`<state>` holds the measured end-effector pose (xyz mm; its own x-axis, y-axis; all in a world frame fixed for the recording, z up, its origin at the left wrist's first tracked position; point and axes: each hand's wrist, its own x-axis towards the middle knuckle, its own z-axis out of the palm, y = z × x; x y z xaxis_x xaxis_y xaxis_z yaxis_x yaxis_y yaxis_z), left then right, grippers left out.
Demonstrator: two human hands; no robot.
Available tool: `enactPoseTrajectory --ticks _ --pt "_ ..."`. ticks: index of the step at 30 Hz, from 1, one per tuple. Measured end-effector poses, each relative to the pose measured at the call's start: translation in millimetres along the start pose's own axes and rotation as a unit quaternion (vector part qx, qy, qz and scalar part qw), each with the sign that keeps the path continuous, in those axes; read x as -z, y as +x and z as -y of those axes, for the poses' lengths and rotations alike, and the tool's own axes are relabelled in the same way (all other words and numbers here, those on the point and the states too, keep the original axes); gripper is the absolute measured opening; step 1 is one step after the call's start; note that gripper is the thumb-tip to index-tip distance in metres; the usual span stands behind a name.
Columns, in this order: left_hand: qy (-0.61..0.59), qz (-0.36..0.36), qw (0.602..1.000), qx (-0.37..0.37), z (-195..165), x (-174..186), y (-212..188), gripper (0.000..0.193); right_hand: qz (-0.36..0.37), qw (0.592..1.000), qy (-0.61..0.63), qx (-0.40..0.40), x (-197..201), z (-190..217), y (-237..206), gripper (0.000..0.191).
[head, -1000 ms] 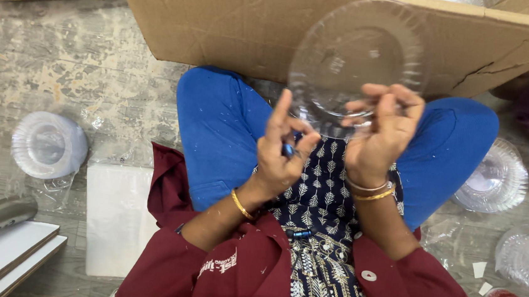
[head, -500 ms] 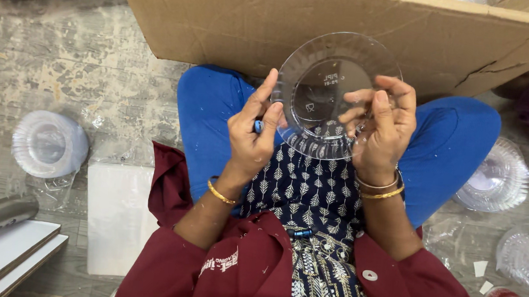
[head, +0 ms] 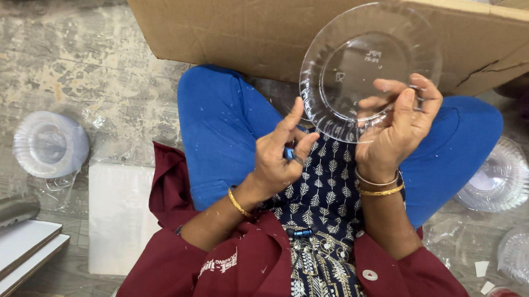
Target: The person sits on the floor and uses a small blade to trim the edges of clear plastic plates. They hold each plate with one hand and scrape the rim with the blade, then place the plate aside and pick up another.
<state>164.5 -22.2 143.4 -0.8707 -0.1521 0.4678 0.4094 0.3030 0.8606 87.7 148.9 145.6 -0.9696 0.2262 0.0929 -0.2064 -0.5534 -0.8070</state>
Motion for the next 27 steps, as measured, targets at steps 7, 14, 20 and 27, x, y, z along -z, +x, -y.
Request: enactPoseTrajectory --ticks 7,14,20,27 --pt "-0.007 0.04 0.999 -0.028 -6.2 -4.9 -2.7 0.059 -0.014 1.0 -0.006 0.016 3.1 3.0 3.4 0.021" --pt "-0.02 0.067 0.996 -0.053 -9.0 -10.4 -4.0 0.06 -0.022 1.0 0.0 0.022 2.5 3.4 3.3 0.023" --pt "-0.021 0.093 0.994 -0.051 -10.9 -12.0 -4.6 0.061 -0.015 0.999 0.014 0.031 2.8 2.5 4.2 0.022" --pt "-0.017 0.135 0.99 -0.038 -12.9 -12.0 -5.6 0.061 -0.015 0.999 0.028 0.039 1.4 1.6 2.7 0.023"
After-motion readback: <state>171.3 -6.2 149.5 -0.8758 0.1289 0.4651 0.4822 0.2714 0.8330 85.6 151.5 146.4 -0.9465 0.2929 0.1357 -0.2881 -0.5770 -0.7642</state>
